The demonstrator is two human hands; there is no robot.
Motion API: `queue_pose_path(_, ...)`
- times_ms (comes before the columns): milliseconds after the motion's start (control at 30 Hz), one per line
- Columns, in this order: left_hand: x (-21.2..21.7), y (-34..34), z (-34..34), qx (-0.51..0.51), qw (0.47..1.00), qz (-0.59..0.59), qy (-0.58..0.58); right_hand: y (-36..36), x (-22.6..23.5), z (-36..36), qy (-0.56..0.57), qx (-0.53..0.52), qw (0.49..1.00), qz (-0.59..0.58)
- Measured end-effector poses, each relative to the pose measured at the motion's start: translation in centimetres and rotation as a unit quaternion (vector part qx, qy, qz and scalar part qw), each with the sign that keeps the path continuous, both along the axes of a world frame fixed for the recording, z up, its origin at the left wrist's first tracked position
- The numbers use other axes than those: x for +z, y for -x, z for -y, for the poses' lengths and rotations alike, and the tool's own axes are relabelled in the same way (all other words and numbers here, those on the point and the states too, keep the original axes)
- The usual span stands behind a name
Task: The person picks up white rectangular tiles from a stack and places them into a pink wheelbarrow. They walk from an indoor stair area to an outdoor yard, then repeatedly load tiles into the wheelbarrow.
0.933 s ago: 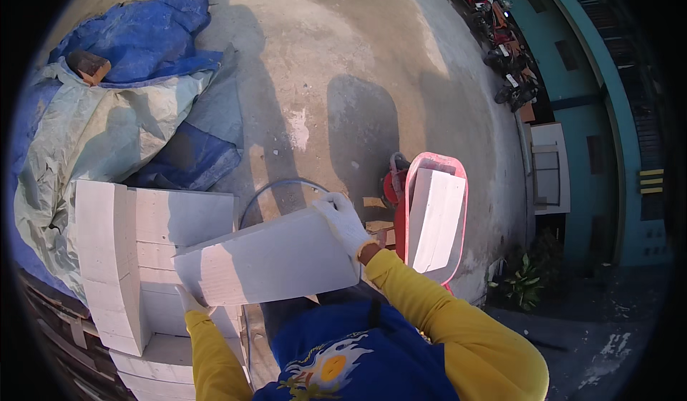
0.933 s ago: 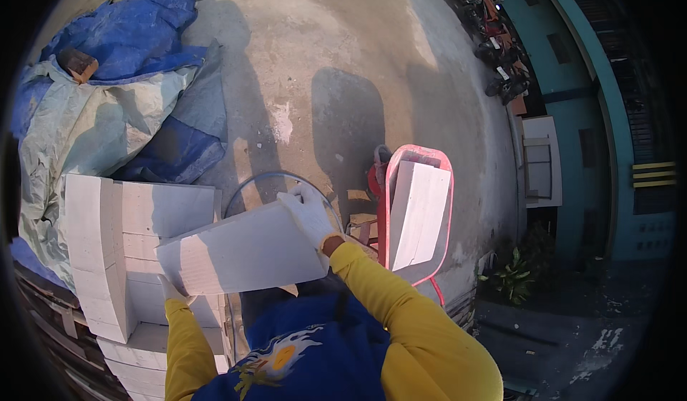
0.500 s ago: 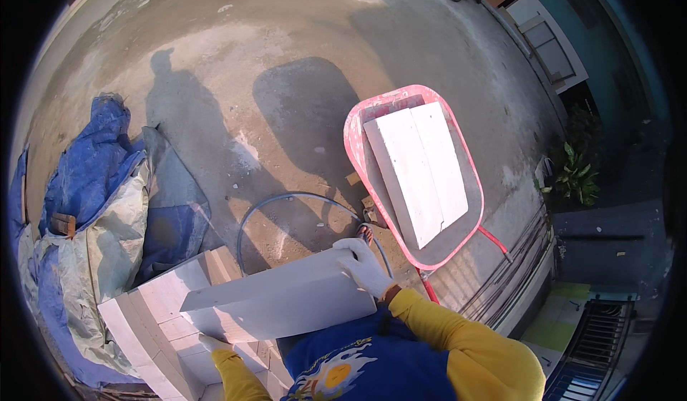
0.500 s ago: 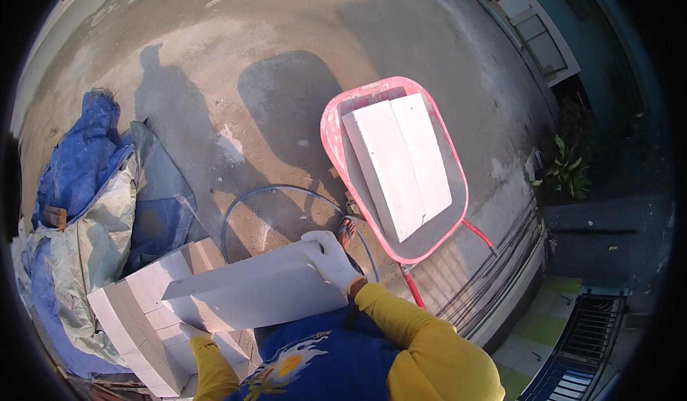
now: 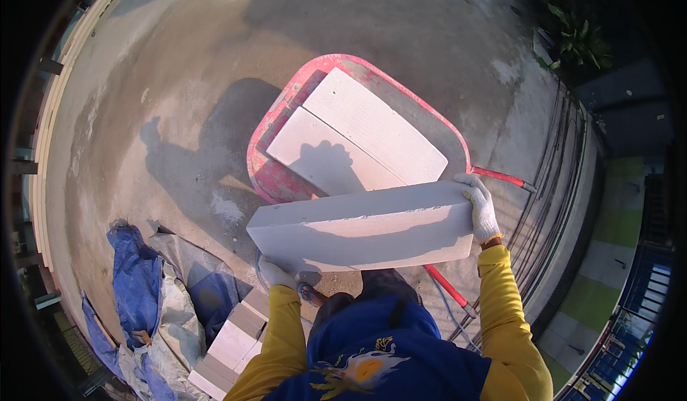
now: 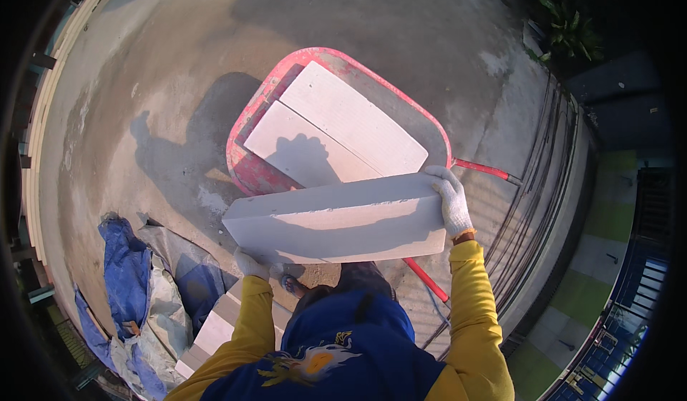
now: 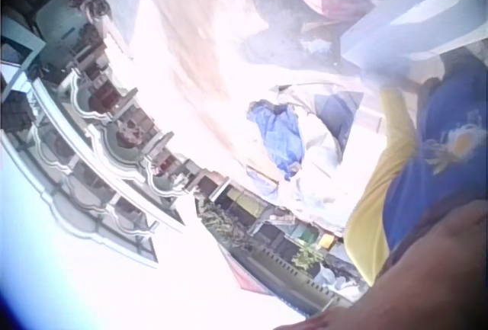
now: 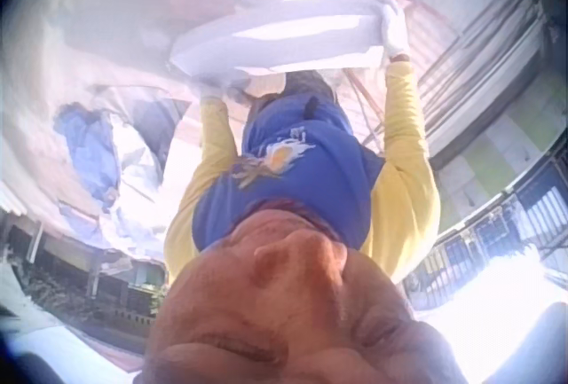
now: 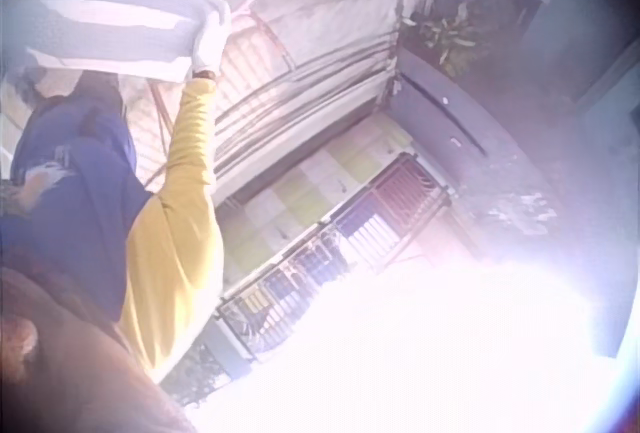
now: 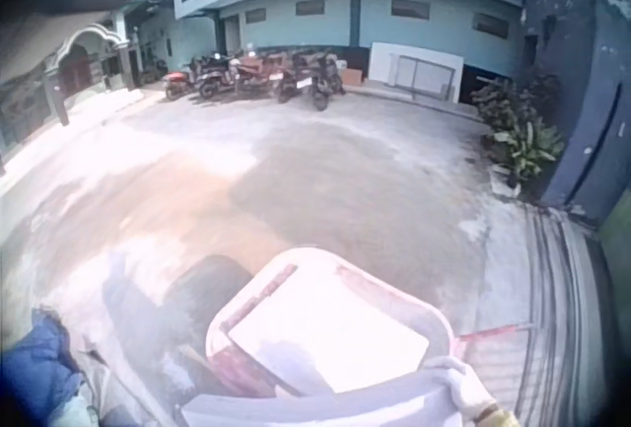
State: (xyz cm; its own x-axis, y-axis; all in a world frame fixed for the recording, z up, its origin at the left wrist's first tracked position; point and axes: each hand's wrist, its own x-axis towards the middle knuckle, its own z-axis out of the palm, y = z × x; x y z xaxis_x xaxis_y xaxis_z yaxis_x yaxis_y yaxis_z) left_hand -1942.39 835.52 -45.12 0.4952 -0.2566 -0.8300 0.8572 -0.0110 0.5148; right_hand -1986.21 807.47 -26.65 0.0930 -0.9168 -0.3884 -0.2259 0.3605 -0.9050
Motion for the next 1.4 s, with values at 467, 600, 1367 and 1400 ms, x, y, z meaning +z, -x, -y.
queue_pose_path(467,-4.2,-0.4,17.1,-0.090,0.987,0.119,-0.054,9.8,-18.4,8.4,-0.135,-0.196,0.963,0.125)
queue_pose_path(600,-2.2,1.0,18.7,-0.075,0.987,0.135,-0.051,10.0,-24.1,11.0,-0.162,-0.174,0.963,0.125)
queue_pose_path(1367,-0.7,-4.4,19.8,-0.389,0.909,0.149,-0.035,7.3,-29.7,9.6,-0.173,-0.155,0.965,-0.117)
queue_pose_path(1400,-0.9,-4.4,21.2,-0.395,0.909,0.126,-0.030,7.2,-30.0,9.0,-0.179,-0.157,0.961,-0.144)
